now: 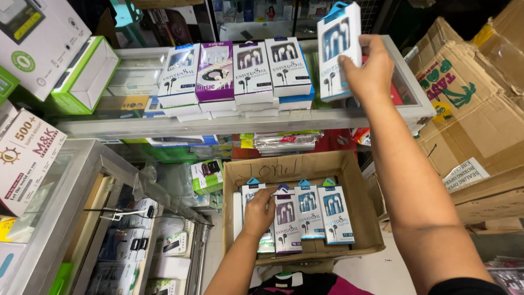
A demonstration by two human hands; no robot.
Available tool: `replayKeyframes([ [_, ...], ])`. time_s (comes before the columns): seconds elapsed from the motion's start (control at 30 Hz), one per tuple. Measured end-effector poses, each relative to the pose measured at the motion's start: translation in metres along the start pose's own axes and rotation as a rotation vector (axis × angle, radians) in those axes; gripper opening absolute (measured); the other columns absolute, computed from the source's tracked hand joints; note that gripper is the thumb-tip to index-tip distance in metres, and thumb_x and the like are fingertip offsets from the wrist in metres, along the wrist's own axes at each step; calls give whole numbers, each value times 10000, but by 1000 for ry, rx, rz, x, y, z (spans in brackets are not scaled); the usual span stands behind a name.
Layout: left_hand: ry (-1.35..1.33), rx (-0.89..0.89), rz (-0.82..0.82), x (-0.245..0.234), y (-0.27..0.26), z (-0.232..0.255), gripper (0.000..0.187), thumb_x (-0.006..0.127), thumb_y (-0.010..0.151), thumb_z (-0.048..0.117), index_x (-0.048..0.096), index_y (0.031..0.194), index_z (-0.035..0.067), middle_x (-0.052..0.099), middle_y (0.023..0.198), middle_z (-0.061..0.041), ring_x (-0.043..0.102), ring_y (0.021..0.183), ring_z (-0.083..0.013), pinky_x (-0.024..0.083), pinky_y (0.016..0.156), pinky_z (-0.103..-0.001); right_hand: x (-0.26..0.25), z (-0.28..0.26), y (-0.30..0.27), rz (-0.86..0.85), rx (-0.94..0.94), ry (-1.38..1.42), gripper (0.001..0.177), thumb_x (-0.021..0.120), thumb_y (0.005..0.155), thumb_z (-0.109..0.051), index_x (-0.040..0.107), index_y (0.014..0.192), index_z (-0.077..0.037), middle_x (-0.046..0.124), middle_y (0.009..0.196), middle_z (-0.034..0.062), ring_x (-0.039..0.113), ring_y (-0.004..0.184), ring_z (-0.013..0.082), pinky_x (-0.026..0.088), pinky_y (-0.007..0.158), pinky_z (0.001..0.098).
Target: Organizing and inspecting packaged earphones and charging cables in a stockroom box.
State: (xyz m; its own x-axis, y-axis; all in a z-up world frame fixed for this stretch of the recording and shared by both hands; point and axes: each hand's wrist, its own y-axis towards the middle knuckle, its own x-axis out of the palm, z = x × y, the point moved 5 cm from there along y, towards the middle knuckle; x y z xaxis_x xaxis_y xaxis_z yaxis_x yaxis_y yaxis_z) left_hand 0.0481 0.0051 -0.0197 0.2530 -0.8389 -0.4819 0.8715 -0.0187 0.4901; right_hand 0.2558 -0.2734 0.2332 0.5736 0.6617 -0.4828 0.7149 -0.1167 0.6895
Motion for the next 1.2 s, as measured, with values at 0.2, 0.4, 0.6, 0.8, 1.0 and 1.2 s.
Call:
replayKeyframes([
  [0.2, 42, 48, -7, 10, -5, -14, 269, 666, 841, -25, 718, 1094, 46, 729, 1093, -170, 723, 939, -377, 605, 815, -429, 49, 58, 2, -120, 179, -92, 453, 900, 814, -260, 695, 1124, -1, 748, 1040, 176, 727, 931, 327, 556, 826, 423],
  [0.4, 37, -12, -64, 9, -3, -16, 252, 674, 863, -6, 727, 1105, 44, 722, 1073, -165, 718, 907, -371, 595, 796, -433, 50, 39, -34, -163, -61, -44, 328, 901, 913, -248, 749, 1084, -14, 738, 1003, 197, 712, 905, 354, 553, 784, 424],
  [0.6, 42, -138, -136, 15, -3, -23, 214, 698, 883, 29, 726, 1095, 47, 725, 1060, -143, 719, 803, -334, 584, 734, -421, 4, 8, -161, -249, 201, 221, 269, 789, 1064, -243, 718, 927, -22, 708, 876, 186, 627, 765, 326, 492, 692, 347],
  [0.8, 13, -129, -246, 32, -4, -16, 225, 698, 863, 38, 727, 1086, 51, 721, 1024, -141, 730, 822, -323, 592, 730, -411, 58, 75, -283, -1251, 425, -659, 964, 781, 802, -636, 447, 1496, -56, 658, 1329, 236, 644, 1208, 404, 536, 1000, 483],
  [1.0, 36, -28, -350, 49, -11, -9, 224, 684, 879, 32, 727, 1098, 46, 715, 1043, -156, 714, 859, -368, 593, 759, -429, 88, 102, -330, -1408, 438, -705, 1374, 853, 696, -671, 27, 1648, -125, 55, 1652, 319, 520, 1341, 427, 509, 1053, 425],
  [1.2, 64, -24, -359, 51, -11, -14, 269, 688, 833, 17, 738, 1095, 53, 723, 1055, -156, 712, 867, -375, 593, 774, -436, 97, 113, -320, -1312, 448, -676, 1192, 811, 764, -558, 112, 1644, -161, 69, 1685, 280, 561, 1316, 406, 521, 1043, 427],
])
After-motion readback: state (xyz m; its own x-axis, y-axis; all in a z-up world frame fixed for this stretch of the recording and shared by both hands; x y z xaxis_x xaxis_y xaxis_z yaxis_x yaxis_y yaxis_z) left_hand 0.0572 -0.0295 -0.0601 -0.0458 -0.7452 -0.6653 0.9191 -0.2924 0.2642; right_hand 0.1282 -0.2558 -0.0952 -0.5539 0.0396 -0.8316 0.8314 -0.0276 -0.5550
